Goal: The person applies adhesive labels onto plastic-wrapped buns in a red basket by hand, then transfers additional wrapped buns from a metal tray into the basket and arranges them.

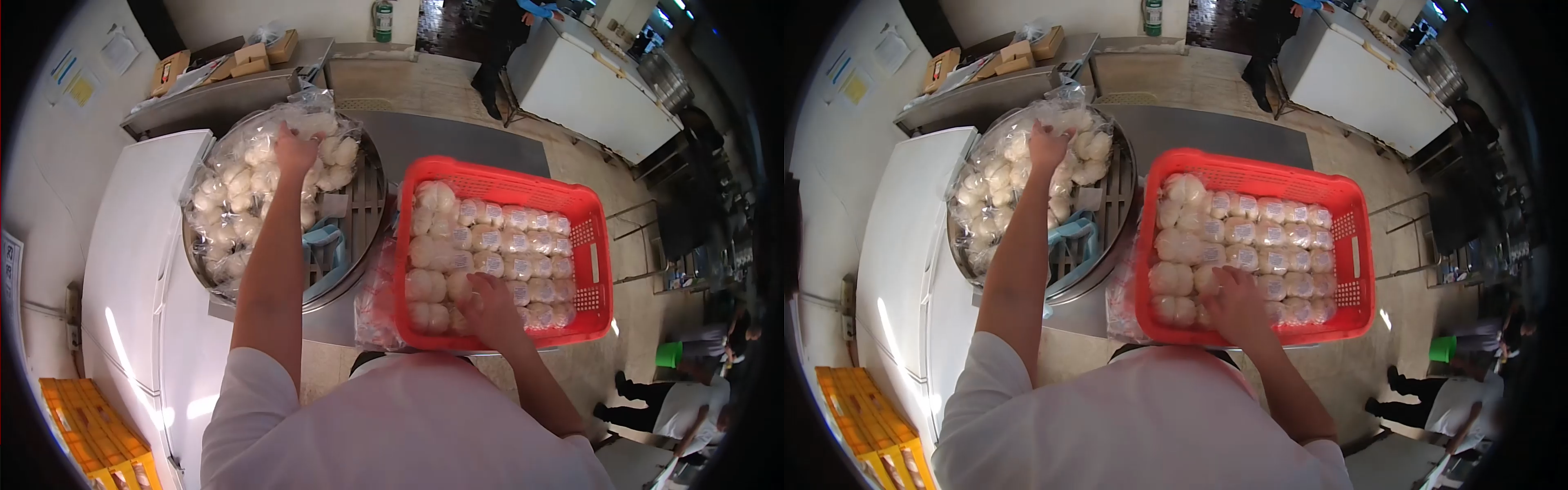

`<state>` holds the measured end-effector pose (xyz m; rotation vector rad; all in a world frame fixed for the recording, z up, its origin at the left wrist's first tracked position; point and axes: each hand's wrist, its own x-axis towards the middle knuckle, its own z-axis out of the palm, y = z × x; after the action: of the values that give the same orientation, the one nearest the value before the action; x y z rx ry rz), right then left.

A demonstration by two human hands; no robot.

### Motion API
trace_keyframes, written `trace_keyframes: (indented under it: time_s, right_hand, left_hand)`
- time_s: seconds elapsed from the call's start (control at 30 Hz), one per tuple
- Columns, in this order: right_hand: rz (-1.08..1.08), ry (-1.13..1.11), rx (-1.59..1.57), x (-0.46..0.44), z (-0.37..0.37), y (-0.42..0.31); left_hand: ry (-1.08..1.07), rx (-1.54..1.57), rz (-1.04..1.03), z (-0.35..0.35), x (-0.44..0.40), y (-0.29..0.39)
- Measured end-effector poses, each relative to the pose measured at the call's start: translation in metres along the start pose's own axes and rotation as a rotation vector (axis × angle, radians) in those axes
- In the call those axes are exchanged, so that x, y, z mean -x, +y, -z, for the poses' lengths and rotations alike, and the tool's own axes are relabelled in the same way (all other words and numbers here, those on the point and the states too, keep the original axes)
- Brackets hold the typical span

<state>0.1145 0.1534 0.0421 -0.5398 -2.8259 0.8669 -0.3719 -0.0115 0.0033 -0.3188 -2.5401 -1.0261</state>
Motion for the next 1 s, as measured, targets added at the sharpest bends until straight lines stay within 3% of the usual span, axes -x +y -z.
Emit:
trace_keyframes:
  time_s: [0.03,0.17,0.27,0.33,0.4,0.47,0.53,0.6,0.63,0.7,0.83,0.93,1.0]
  right_hand:
    - [0.024,0.017,-0.01,0.003,0.0,0.003]
    - [0.012,0.06,-0.062,0.007,0.007,0.012]
    - [-0.074,0.063,-0.154,0.001,0.022,0.014]
    - [-0.083,0.052,-0.257,-0.014,0.036,0.007]
    - [-0.013,0.119,-0.448,-0.031,0.04,-0.015]
    - [0.072,0.111,-0.549,-0.045,0.044,-0.046]
    - [0.126,0.003,-0.585,-0.049,0.045,-0.064]
    - [0.093,-0.146,-0.668,-0.043,0.029,-0.046]
    - [0.06,-0.232,-0.722,-0.039,0.023,-0.039]
    - [-0.024,-0.13,-0.777,-0.026,0.031,-0.039]
    - [-0.045,0.071,-0.727,-0.019,0.026,-0.02]
    - [0.434,0.194,-0.338,-0.025,0.055,-0.02]
    - [0.489,0.25,-0.21,-0.022,0.07,-0.03]
  left_hand:
    - [-0.129,-0.072,0.079,0.001,-0.006,0.002]
    - [-0.067,0.181,-0.121,0.007,-0.006,-0.013]
    - [-0.085,0.681,-0.196,0.041,0.026,0.026]
    - [-0.252,0.979,-0.074,0.081,0.061,0.073]
    - [-0.318,1.046,-0.031,0.1,0.103,0.103]
    - [-0.482,1.065,-0.068,0.117,0.157,0.136]
    - [-0.573,1.119,-0.353,0.117,0.208,0.158]
    - [-0.759,1.127,-0.349,0.118,0.251,0.163]
    - [-0.843,1.189,-0.192,0.121,0.268,0.167]
    - [-0.997,1.291,0.134,0.125,0.291,0.174]
    - [-1.067,1.011,0.005,0.126,0.313,0.179]
    - [-1.197,0.799,-0.165,0.107,0.298,0.177]
    - [-1.299,1.069,0.379,0.095,0.291,0.188]
